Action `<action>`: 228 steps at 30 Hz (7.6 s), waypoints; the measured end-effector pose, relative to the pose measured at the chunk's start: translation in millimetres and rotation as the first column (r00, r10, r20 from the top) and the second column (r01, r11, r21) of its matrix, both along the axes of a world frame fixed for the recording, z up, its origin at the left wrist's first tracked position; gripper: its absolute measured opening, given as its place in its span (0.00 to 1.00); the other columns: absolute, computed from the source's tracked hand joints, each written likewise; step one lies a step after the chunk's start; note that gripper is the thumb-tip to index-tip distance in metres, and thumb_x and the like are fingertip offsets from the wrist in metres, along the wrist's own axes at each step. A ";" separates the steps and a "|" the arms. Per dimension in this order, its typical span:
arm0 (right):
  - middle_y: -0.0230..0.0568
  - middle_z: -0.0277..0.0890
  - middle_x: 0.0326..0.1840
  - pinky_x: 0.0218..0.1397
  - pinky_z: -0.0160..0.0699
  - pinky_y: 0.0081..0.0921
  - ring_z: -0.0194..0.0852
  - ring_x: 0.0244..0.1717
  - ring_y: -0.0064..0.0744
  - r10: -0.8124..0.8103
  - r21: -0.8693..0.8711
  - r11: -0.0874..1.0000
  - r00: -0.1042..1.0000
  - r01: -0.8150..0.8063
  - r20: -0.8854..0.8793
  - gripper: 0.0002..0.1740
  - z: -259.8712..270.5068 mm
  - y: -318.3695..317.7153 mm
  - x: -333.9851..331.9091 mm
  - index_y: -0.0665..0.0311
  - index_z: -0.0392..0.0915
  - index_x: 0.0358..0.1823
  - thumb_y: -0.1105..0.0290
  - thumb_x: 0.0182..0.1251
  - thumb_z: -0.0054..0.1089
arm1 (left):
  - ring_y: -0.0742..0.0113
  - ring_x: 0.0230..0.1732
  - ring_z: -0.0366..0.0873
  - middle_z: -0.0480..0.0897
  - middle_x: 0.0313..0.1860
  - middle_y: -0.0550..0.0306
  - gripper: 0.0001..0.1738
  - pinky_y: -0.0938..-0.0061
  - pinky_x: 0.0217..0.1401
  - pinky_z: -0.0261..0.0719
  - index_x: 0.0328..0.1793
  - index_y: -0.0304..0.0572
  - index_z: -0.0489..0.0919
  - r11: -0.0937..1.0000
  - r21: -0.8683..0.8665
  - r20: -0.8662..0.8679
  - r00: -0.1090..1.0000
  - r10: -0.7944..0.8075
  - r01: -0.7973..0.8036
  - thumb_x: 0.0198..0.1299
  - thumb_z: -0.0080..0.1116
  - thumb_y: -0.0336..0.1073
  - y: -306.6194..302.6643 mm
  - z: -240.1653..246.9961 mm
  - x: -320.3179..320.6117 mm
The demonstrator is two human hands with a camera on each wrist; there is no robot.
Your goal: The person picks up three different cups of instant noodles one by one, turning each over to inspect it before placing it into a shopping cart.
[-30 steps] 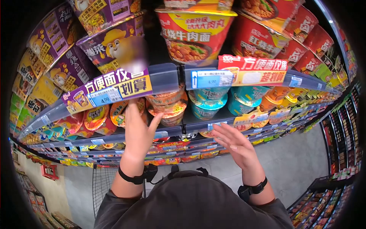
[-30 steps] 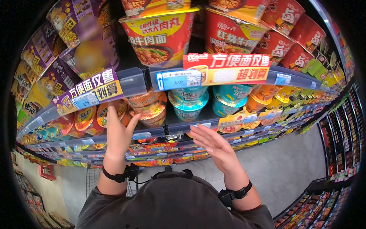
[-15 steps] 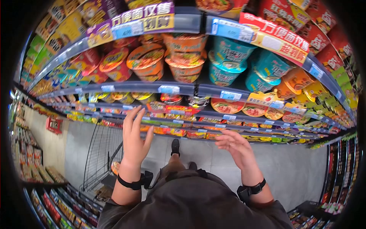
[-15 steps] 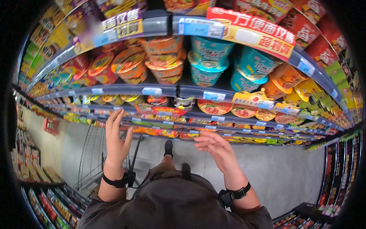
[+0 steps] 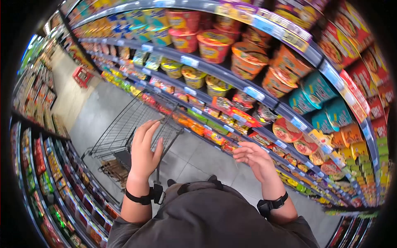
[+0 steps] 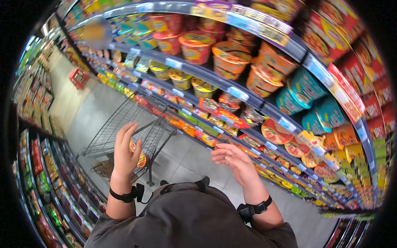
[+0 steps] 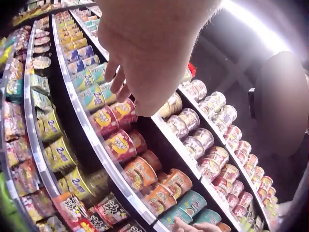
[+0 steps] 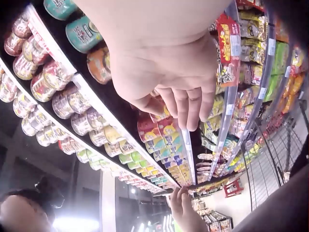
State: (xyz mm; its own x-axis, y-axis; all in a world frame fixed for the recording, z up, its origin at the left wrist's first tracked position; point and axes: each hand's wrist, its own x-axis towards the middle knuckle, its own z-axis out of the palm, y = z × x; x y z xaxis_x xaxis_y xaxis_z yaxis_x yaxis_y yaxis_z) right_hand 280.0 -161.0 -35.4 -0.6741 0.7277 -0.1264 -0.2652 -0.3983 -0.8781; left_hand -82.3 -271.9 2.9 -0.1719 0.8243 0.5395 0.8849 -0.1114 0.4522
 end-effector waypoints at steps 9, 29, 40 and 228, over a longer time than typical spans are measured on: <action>0.51 0.81 0.62 0.65 0.77 0.38 0.81 0.61 0.41 0.301 -0.030 0.954 0.951 -0.300 0.066 0.26 -0.2 -27.5 -174.3 0.69 0.72 0.71 0.68 0.74 0.57 | 0.42 0.59 0.80 0.83 0.57 0.43 0.24 0.57 0.65 0.77 0.65 0.36 0.79 0.945 -0.046 0.070 0.943 0.325 -0.323 0.62 0.64 0.25 -137.2 -13.7 -133.8; 0.53 0.82 0.59 0.63 0.80 0.35 0.84 0.57 0.39 0.598 -0.161 0.801 0.759 -0.577 0.257 0.27 -31.3 -117.4 -447.1 0.71 0.70 0.71 0.69 0.74 0.57 | 0.44 0.58 0.82 0.85 0.54 0.45 0.23 0.58 0.63 0.79 0.68 0.40 0.78 0.820 -0.246 0.320 0.755 0.572 -0.517 0.66 0.62 0.28 -319.7 -112.2 -294.0; 0.49 0.83 0.61 0.65 0.79 0.34 0.83 0.61 0.38 0.652 -0.295 0.758 0.686 -0.582 0.321 0.22 -81.8 -63.3 -496.4 0.69 0.74 0.68 0.69 0.76 0.54 | 0.43 0.63 0.79 0.82 0.60 0.43 0.26 0.57 0.66 0.78 0.70 0.39 0.75 0.796 -0.427 0.394 0.705 0.590 -0.428 0.65 0.63 0.31 -267.2 -165.7 -325.8; 0.62 0.72 0.74 0.80 0.65 0.48 0.71 0.76 0.52 -0.144 0.342 0.921 0.978 0.188 -0.151 0.34 72.9 126.7 78.0 0.75 0.62 0.79 0.71 0.75 0.58 | 0.50 0.78 0.67 0.66 0.79 0.40 0.57 0.55 0.80 0.62 0.90 0.40 0.41 0.830 0.222 0.438 0.708 -0.553 0.511 0.61 0.65 0.23 313.0 63.6 84.8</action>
State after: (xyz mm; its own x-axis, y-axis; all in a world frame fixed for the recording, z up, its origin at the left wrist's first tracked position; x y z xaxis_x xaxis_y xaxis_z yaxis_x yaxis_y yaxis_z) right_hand 358.0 -34.4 37.5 -0.5340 0.8127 0.2334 -0.4130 -0.0098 -0.9107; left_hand 2.5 41.0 66.5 0.0370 0.8154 0.5777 0.3500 -0.5521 0.7568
